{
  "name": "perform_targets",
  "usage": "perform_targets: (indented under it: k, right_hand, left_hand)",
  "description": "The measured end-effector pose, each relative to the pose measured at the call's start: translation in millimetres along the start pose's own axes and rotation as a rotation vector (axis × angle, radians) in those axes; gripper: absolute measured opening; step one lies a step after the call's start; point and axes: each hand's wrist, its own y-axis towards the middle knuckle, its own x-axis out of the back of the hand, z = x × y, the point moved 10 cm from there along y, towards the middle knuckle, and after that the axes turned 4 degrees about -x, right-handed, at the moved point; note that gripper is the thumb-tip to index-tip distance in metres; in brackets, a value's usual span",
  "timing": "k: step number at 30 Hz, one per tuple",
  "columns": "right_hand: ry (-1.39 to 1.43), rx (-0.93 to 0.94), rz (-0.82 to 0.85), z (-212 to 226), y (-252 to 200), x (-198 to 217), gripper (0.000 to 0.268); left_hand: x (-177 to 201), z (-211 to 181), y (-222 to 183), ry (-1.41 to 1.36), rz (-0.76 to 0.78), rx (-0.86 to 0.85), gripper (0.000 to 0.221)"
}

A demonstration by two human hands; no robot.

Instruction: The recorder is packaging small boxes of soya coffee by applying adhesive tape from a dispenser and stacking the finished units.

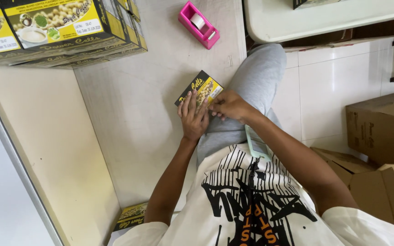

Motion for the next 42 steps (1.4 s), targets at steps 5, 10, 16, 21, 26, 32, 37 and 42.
perform_targets:
  k: [5, 10, 16, 21, 26, 32, 37, 42]
  right_hand:
    - [0.03, -0.003, -0.014, -4.9, 5.3, 0.2, 0.02]
    - [0.032, 0.014, -0.043, -9.1, 10.1, 2.5, 0.018]
    - [-0.079, 0.031, -0.07, -5.0, 7.5, 2.2, 0.016]
    - [-0.195, -0.016, -0.249, 16.9, -17.2, 12.3, 0.034]
    - [-0.484, 0.493, -0.541, 15.4, -8.4, 21.2, 0.038]
    - [-0.52, 0.413, -0.596, 12.5, -0.6, 22.5, 0.032]
    - [-0.489, 0.469, -0.573, 10.3, 1.7, 26.2, 0.03]
    - [-0.301, 0.387, -0.467, -0.6, 5.2, 27.7, 0.031]
  left_hand:
    - [0.2, -1.5, 3.4, 0.025, 0.029, 0.013, 0.046]
    - [-2.1, -0.2, 1.5, 0.039, 0.028, 0.008, 0.045]
    - [-3.1, 0.7, -2.8, 0.061, 0.017, -0.012, 0.045]
    - [-2.3, -0.5, -2.3, 0.042, 0.039, -0.01, 0.047]
    - [2.2, 0.3, -0.1, 0.033, 0.048, -0.018, 0.049]
    - [30.7, -17.9, 29.4, 0.043, 0.091, -0.002, 0.058]
    - [34.7, -6.8, 66.6, 0.249, 0.128, 0.08, 0.075]
    - [11.5, 44.2, 87.6, 0.239, 0.622, 0.508, 0.105]
